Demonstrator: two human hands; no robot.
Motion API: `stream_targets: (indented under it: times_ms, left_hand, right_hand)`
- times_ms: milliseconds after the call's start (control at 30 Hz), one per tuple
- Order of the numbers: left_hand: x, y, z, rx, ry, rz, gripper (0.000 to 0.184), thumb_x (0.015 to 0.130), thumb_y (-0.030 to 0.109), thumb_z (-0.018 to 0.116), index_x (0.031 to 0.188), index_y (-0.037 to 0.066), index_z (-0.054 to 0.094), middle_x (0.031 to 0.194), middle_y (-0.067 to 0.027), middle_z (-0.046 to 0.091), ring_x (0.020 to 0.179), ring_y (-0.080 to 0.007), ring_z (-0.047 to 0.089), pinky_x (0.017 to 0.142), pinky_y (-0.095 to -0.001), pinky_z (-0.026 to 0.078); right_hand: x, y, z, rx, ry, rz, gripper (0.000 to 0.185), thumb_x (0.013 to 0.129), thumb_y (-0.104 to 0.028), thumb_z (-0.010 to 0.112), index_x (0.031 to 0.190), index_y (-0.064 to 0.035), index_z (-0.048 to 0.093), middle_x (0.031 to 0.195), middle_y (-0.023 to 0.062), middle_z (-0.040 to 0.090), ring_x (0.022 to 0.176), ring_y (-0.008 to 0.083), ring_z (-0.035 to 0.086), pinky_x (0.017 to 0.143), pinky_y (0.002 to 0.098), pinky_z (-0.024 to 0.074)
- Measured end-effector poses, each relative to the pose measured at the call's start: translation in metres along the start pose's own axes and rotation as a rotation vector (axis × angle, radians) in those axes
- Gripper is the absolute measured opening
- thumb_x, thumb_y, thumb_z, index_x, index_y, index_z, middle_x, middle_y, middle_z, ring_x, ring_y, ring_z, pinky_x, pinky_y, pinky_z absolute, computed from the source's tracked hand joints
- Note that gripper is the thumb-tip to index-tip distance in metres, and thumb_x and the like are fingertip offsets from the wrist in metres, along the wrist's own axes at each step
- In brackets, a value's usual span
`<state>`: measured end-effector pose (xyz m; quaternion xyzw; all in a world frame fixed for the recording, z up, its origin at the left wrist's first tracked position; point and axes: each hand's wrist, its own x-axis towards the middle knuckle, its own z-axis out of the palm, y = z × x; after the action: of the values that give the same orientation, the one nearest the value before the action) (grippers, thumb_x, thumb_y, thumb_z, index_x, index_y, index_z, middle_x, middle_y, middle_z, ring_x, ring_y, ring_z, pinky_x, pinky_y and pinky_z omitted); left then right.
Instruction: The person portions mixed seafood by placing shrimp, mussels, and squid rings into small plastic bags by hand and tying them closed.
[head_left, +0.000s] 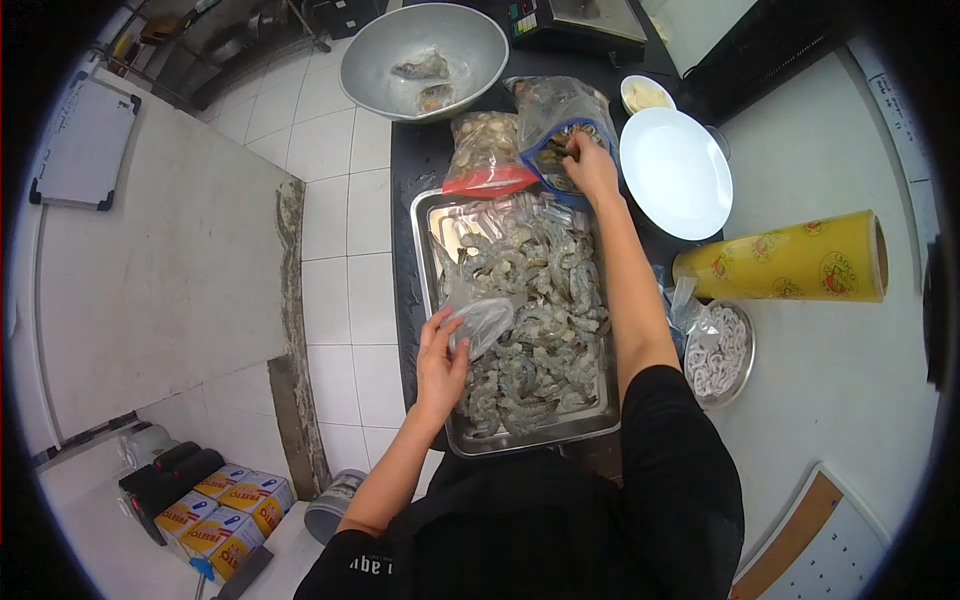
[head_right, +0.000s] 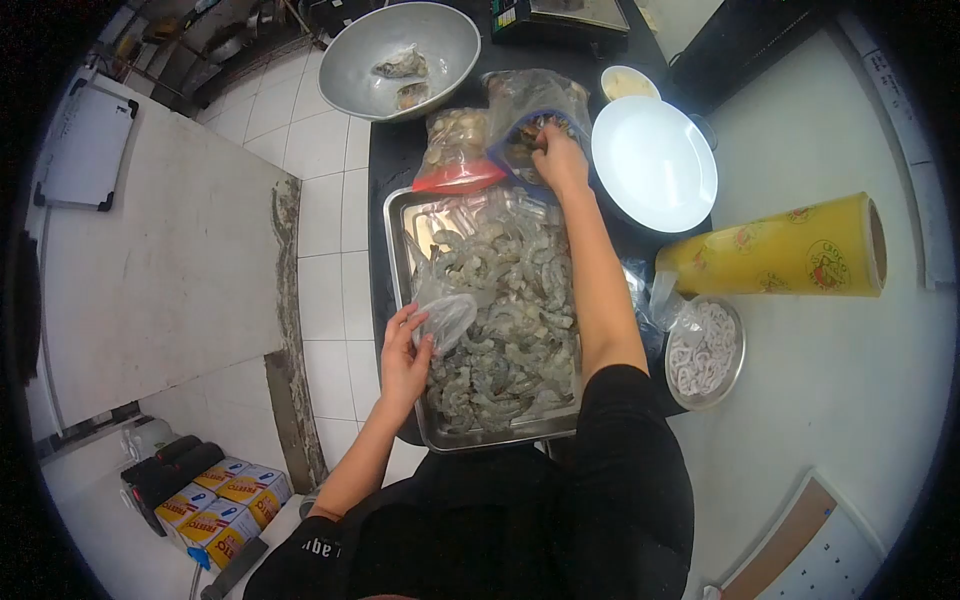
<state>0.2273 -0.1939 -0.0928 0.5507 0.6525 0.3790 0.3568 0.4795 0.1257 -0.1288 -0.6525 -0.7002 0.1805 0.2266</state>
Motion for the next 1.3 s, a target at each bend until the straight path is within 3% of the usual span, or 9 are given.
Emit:
stream_targets:
  times_ms: [167,367,433,467,533,833,967,1033,1300]
  left_hand:
    - [-0.006,-0.004,0.0,-0.04,0.027,-0.016,0.031,0.083,0.0,0.06,0.114,0.001,0.058,0.127,-0.0125,0.049,0.061,-0.0122,0.05,0.057,-0.0259,0.044]
    - [-0.021,-0.004,0.005,-0.056,0.02,-0.028,0.031,0.083,0.0,0.06,0.114,0.002,0.058,0.126,-0.0127,0.049,0.061,-0.0126,0.05,0.057,-0.0261,0.045]
    - [-0.024,-0.004,0.005,-0.007,0.003,0.021,0.032,0.083,0.0,0.06,0.115,0.002,0.058,0.126,-0.0129,0.049,0.061,-0.0128,0.051,0.058,-0.0264,0.045]
    - [-0.025,-0.003,0.005,-0.004,0.003,0.021,0.032,0.083,0.0,0.06,0.115,0.002,0.058,0.126,-0.0129,0.049,0.061,-0.0128,0.051,0.058,-0.0264,0.045]
    - [-0.028,-0.002,0.005,-0.023,0.002,-0.002,0.032,0.084,0.0,0.059,0.115,0.002,0.058,0.126,-0.013,0.049,0.061,-0.0129,0.052,0.058,-0.0264,0.045]
    - [-0.032,-0.007,0.0,-0.064,-0.003,-0.051,0.033,0.083,-0.001,0.059,0.117,0.002,0.057,0.128,-0.0136,0.049,0.061,-0.0131,0.052,0.058,-0.0262,0.045]
    - [-0.029,-0.01,-0.002,-0.003,0.051,-0.022,0.035,0.083,0.0,0.06,0.118,0.002,0.056,0.128,-0.0136,0.048,0.062,-0.0135,0.052,0.058,-0.0262,0.045]
    - [-0.026,-0.007,-0.003,0.015,0.093,0.043,0.037,0.081,0.0,0.062,0.118,0.002,0.056,0.127,-0.0133,0.049,0.063,-0.0138,0.051,0.058,-0.0263,0.045]
    - [-0.024,0.005,-0.003,0.016,0.116,0.011,0.037,0.08,0.001,0.064,0.116,0.002,0.056,0.126,-0.0127,0.049,0.063,-0.0136,0.051,0.057,-0.0261,0.044]
  right_hand:
    - [-0.028,0.018,-0.002,-0.139,0.042,-0.223,0.023,0.075,-0.014,0.065,0.095,-0.0091,0.057,0.089,0.0152,0.064,0.087,0.0374,0.061,0.072,0.0459,0.048]
    - [-0.026,0.008,-0.007,-0.041,-0.162,-0.114,0.032,0.072,-0.009,0.062,0.103,-0.0054,0.056,0.096,0.0207,0.063,0.094,0.0383,0.06,0.079,0.0457,0.0478]
    - [-0.015,0.009,-0.001,-0.001,-0.115,-0.418,0.039,0.073,-0.009,0.061,0.112,-0.0069,0.057,0.098,0.0214,0.064,0.099,0.0371,0.06,0.086,0.0442,0.0468]
    - [-0.006,0.008,0.002,0.002,-0.115,-0.418,0.039,0.073,-0.009,0.061,0.112,-0.0069,0.057,0.098,0.0214,0.064,0.099,0.0371,0.06,0.086,0.0442,0.0468]
    - [0.007,0.003,0.003,-0.223,-0.392,-0.259,0.044,0.074,-0.007,0.059,0.117,-0.0111,0.059,0.104,0.0211,0.064,0.102,0.0361,0.059,0.091,0.0427,0.0454]
    - [0.013,0.008,-0.009,-0.119,-0.158,-0.058,0.022,0.078,-0.018,0.066,0.098,-0.008,0.061,0.094,0.0195,0.065,0.09,0.0353,0.061,0.08,0.0435,0.0475]
    - [-0.004,-0.002,-0.012,-0.043,-0.106,-0.176,0.026,0.077,-0.019,0.068,0.1,-0.0096,0.063,0.094,0.0176,0.066,0.09,0.0351,0.062,0.08,0.0433,0.0481]
    - [-0.016,-0.003,-0.006,-0.153,-0.253,-0.313,0.029,0.076,-0.022,0.07,0.103,-0.0118,0.064,0.094,0.0159,0.066,0.091,0.0351,0.062,0.08,0.0438,0.0482]
    - [-0.043,0.01,0.005,-0.18,-0.033,-0.259,0.019,0.078,-0.021,0.069,0.094,-0.0101,0.068,0.091,0.0104,0.065,0.088,0.0284,0.064,0.073,0.0382,0.0515]
